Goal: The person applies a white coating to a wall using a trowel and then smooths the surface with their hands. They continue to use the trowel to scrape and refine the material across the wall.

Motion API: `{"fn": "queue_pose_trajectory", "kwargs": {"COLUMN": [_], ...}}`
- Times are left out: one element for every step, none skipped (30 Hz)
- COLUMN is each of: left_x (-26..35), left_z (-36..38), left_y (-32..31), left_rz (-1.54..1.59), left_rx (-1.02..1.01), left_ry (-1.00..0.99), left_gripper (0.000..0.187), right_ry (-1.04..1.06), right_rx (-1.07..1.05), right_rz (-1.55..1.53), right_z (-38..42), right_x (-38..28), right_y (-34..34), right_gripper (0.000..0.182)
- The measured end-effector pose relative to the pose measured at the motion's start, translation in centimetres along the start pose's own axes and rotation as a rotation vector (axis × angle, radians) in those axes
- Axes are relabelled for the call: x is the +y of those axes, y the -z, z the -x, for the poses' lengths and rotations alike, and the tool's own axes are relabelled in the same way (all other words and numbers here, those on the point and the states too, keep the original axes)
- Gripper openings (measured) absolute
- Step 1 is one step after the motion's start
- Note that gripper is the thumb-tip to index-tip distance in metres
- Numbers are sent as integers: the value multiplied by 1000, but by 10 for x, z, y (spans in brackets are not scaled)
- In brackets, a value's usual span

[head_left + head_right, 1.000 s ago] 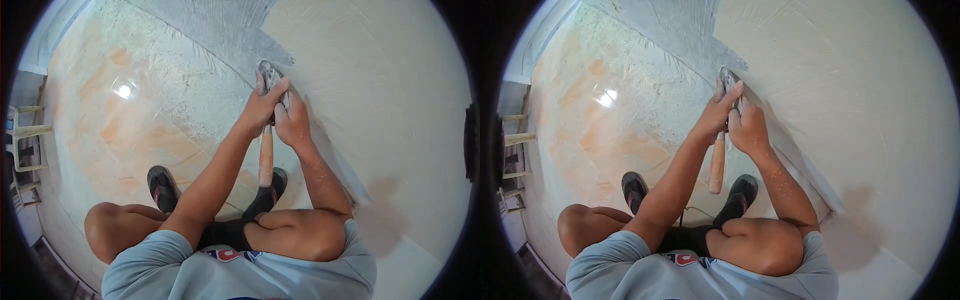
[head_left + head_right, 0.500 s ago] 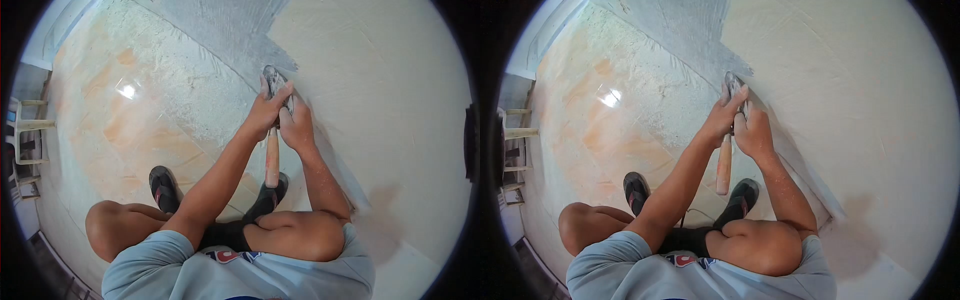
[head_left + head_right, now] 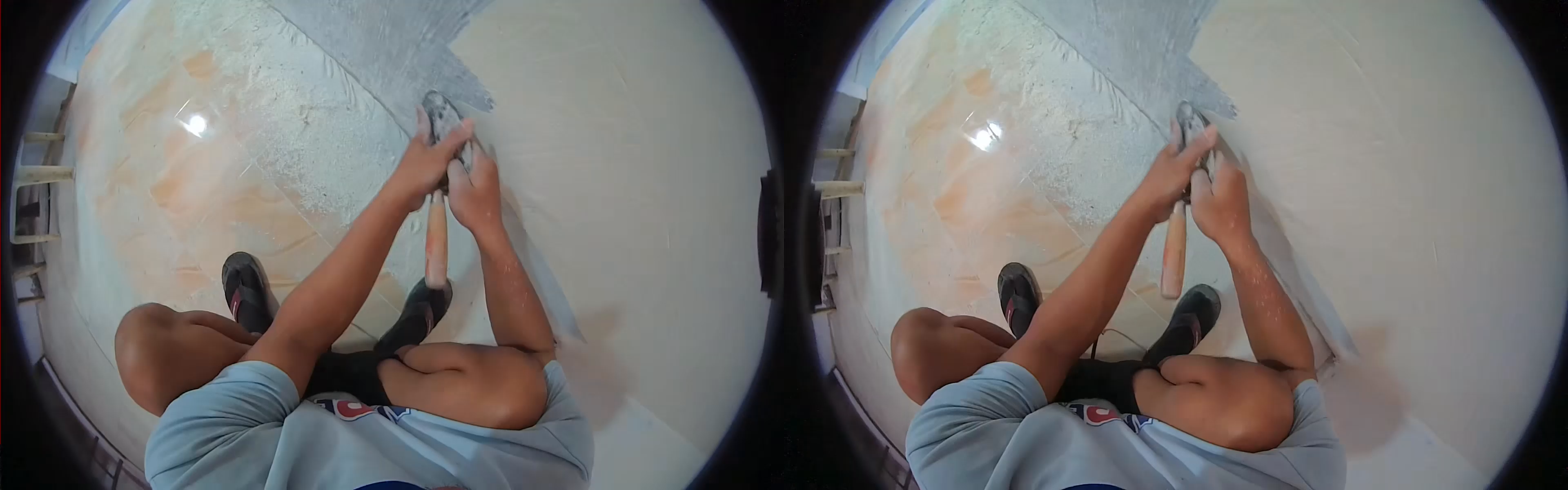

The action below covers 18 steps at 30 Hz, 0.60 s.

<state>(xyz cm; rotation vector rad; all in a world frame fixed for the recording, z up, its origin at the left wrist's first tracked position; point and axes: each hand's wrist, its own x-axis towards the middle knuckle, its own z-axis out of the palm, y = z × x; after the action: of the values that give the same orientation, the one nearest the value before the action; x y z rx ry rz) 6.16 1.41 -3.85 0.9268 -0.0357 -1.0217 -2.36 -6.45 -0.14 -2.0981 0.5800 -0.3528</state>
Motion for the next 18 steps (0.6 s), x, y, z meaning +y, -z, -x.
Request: {"fn": "queue_pose_trajectory", "kwargs": {"left_x": [1,1,3,6,9,9,2,-3,-4,-3,-1,3,9,5,0,-4,-6,-1], "left_z": [5,5,6,5,2,-1,-4,-5,-1,4,9,13,16,15,13,10,8,11], "left_y": [-5,-6,-8,-4,2,7,7,5,0,-9,-18,-23,-23,-22,-21,-20,-19,-19], "left_rz": [-67,-71,-71,-53,-53,-50,-15,-51,-91,-109,-129,-145,-180,-168,-160,-153,-169,-167], "left_rx": [24,45,66,46,37,29,43,47,48,71,78,82,69,72,69,68,57,60], "left_ry": [-42,-37,-29,-23,24,77,25,47,68,28,3,-24,-8,-3,-26,-50,-89,-89], "left_gripper": [120,121,123,123,123,124,124,126,127,130,131,131,132,132,133,135,136,136], "right_ry": [-33,-22,26,68,9,3,10,18,-54,-64,-76,-73,-79,-98,-114,-117,-128,-138], "right_rx": [-17,-21,-17,-18,-55,-70,-69,-66,-74,-45,-15,15,7,-5,-17,-25,-22,-18], "right_rz": [9,7,18,32,-1,7,-17,-44,60,-38,-137,-185,-178,-167,-158,-150,-120,-95], "right_z": [2,-1,-5,-5,-8,-6,-4,-6,0,6,9,9,9,12,14,15,16,16], "right_x": [0,1,2,5,7,11,15,16,16,11,6,5,7,11,10,6,-2,-8], "right_y": [3,1,0,0,-3,-3,-2,-2,5,9,13,13,14,15,16,18,21,21], "right_gripper": [31,31,31,30,29,29,29,30,28,27,26,25,25,23,21,21,20,20]}}
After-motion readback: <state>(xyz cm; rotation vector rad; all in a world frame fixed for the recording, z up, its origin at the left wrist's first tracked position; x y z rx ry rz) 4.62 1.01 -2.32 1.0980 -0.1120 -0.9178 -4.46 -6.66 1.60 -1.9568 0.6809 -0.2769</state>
